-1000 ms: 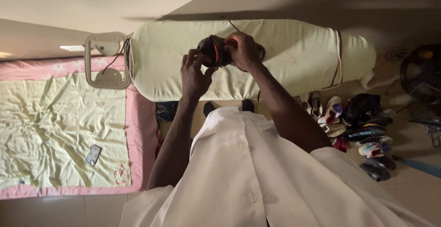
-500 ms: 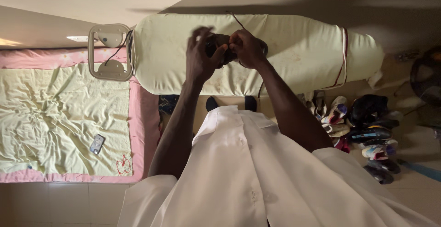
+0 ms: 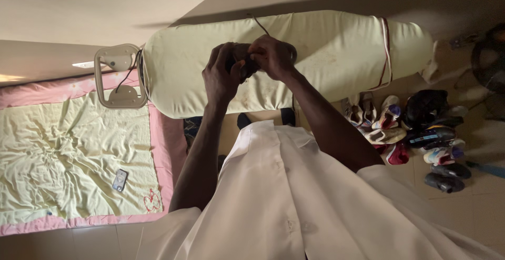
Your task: The person threads a shoelace through the eyelets of a dark hiking boot placed on an ironing board, then ties the laces. The person repeats the process with a second boot.
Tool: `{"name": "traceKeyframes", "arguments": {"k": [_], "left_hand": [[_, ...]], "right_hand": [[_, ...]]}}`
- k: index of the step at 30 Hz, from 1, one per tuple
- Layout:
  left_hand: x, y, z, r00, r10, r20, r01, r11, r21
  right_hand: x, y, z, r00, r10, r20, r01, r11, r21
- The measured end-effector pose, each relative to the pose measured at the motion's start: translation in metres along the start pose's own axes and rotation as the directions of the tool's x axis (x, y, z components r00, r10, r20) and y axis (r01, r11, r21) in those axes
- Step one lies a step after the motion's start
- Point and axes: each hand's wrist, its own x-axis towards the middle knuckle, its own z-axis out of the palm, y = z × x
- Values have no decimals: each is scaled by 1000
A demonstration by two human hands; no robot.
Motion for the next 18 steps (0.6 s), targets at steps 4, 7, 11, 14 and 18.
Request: {"name": "traceKeyframes", "arguments": {"k": [4, 7, 11, 14, 18], "left_hand": [[-5, -2, -2, 999, 16, -28, -16, 1000, -10], [-11, -4, -2, 999, 15, -44, -16, 1000, -14], [-13, -7, -1, 999, -22, -39, 20, 999, -29], [-11, -9, 0, 999, -26, -35, 24, 999, -40], [-11, -9, 0, 999, -15, -34, 14, 1000, -23]], "right_hand": [[4, 7, 3, 985, 145, -98, -162, 967, -196], [4, -8, -3, 965, 190, -179, -222, 958, -180], [-3, -34, -10, 998, -44, -53, 39, 995, -94], [3, -21, -7, 982, -188, 20, 189, 977, -95], [4, 1, 7, 971, 207, -116, -203, 978, 47]]}}
